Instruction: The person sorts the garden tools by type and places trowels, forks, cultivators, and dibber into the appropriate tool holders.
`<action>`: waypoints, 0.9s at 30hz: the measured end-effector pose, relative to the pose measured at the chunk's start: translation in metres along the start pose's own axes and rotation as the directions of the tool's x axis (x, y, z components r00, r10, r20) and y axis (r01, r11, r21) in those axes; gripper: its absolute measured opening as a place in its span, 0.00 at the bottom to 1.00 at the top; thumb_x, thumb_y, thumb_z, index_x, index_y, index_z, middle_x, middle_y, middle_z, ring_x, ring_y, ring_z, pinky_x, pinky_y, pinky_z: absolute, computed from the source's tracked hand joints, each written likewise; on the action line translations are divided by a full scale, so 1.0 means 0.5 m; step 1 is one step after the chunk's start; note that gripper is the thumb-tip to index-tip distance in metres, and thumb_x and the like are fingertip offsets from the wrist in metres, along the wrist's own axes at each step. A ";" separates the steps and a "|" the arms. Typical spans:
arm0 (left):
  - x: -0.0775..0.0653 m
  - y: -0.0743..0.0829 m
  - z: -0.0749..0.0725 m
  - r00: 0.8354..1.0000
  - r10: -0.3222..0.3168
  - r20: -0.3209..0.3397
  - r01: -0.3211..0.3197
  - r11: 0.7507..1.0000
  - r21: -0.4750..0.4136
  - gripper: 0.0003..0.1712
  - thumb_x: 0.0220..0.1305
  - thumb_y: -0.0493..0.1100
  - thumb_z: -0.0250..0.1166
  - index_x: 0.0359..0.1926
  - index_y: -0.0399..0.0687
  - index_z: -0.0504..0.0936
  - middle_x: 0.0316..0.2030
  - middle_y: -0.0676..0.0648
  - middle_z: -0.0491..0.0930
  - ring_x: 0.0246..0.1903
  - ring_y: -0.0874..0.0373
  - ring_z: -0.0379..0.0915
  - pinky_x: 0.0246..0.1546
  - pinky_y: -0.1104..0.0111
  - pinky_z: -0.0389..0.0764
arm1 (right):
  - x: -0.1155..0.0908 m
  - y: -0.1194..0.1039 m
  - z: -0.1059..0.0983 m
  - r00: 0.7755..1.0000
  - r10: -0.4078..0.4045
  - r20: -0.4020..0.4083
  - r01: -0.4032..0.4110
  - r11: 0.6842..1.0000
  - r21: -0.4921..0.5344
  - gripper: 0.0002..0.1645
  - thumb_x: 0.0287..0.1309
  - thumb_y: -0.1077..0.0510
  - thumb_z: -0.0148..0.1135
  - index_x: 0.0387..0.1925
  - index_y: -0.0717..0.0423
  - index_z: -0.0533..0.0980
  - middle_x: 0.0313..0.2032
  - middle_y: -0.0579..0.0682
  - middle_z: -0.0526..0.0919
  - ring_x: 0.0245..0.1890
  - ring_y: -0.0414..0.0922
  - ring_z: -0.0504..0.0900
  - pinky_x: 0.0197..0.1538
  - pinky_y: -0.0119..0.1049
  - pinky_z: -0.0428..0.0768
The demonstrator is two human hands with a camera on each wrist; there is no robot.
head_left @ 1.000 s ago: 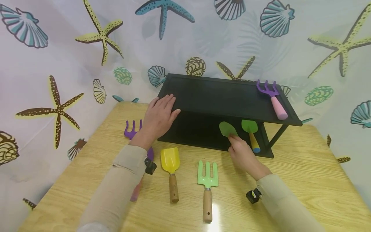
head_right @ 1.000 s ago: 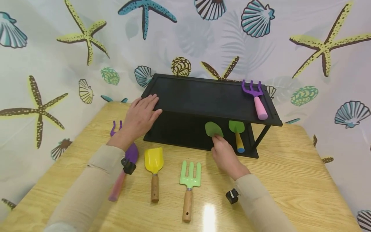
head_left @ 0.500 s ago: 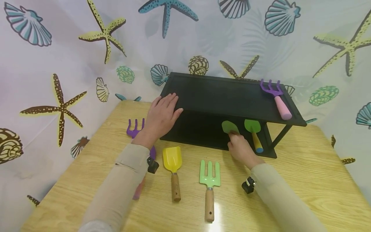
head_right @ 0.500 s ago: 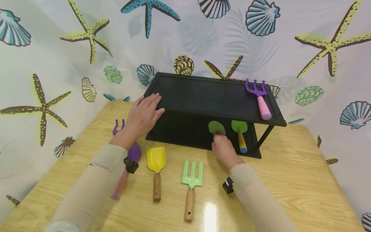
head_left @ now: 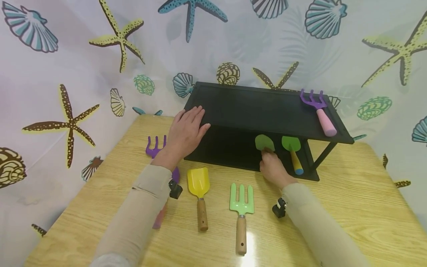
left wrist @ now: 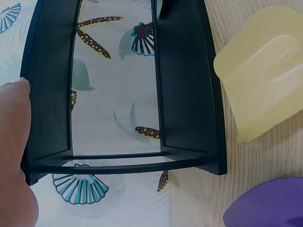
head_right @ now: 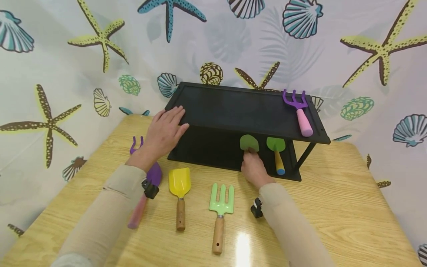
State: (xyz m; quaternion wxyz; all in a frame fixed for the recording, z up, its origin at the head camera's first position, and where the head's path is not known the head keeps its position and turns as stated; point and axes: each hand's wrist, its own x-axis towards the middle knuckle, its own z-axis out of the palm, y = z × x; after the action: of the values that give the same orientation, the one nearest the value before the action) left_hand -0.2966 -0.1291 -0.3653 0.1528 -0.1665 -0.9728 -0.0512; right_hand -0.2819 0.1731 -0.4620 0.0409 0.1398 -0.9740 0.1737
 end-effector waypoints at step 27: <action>-0.001 -0.001 -0.001 1.000 0.006 -0.005 -0.006 1.000 -0.001 0.37 0.76 0.63 0.41 0.77 0.50 0.54 0.78 0.47 0.54 0.78 0.52 0.47 0.79 0.54 0.43 | 0.015 -0.005 0.015 0.993 0.087 0.083 -0.098 0.984 0.147 0.39 0.72 0.49 0.48 0.73 0.70 0.54 0.74 0.71 0.52 0.72 0.68 0.58 0.72 0.61 0.62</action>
State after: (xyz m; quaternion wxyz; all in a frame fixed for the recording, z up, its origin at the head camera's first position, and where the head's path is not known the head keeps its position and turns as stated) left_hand -0.2960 -0.1297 -0.3651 0.1553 -0.1695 -0.9718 -0.0517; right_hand -0.2886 0.1664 -0.4674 -0.0150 0.1036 -0.9643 0.2431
